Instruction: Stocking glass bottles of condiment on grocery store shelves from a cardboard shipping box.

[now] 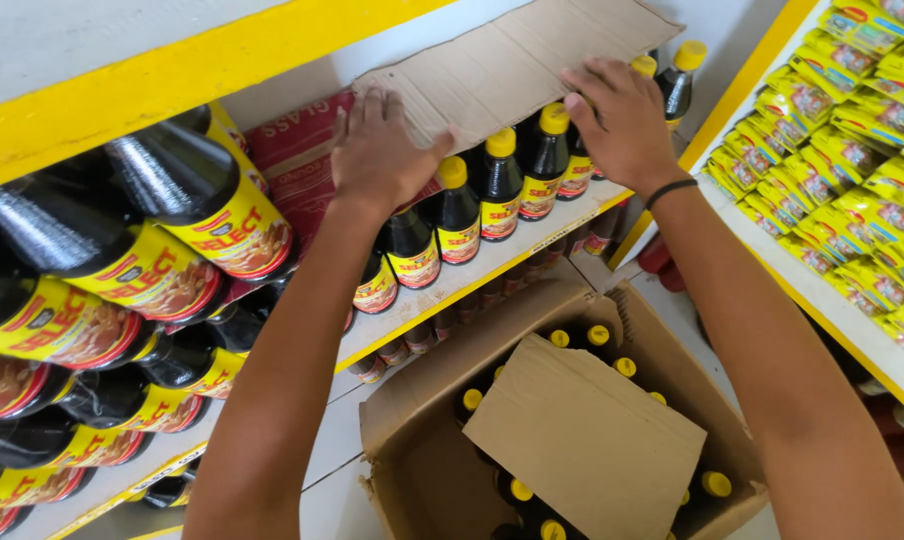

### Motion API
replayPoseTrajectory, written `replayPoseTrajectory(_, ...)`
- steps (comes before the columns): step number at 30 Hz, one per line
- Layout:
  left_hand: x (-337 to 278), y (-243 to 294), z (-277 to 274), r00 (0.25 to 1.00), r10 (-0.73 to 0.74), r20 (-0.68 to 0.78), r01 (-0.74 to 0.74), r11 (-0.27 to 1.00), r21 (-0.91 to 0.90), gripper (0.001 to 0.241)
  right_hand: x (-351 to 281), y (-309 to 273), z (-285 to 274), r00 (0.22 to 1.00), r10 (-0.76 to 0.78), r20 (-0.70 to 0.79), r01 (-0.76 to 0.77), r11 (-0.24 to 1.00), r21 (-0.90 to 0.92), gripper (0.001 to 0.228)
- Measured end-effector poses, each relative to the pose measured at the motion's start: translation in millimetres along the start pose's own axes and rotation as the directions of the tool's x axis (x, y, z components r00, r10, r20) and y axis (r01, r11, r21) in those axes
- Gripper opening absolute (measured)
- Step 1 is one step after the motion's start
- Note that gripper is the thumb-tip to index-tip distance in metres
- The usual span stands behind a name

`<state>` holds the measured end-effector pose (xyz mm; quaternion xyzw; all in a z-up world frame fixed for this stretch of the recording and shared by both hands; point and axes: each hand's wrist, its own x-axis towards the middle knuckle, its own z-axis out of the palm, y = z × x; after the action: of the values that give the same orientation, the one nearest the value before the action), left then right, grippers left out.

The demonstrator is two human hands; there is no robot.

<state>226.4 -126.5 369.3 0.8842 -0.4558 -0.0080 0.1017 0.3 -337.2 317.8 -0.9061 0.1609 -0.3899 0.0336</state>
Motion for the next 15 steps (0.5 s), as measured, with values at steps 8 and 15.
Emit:
replayPoseTrajectory(8, -7.8, 6.2, -8.9, 0.999, 0.025, 0.022, -0.026, 0.999, 0.039, 0.103, 2.3, -12.0, -15.3, 0.999, 0.042, 0.032, -0.040, 0.998, -0.051, 0.033)
replayPoseTrajectory(15, -8.1, 3.4, -1.1, 0.999, 0.043, -0.030, -0.043, 0.999, 0.013, 0.103, 2.8, -9.6, -11.5, 0.999, 0.047, 0.015, -0.046, 0.996, -0.070, 0.025)
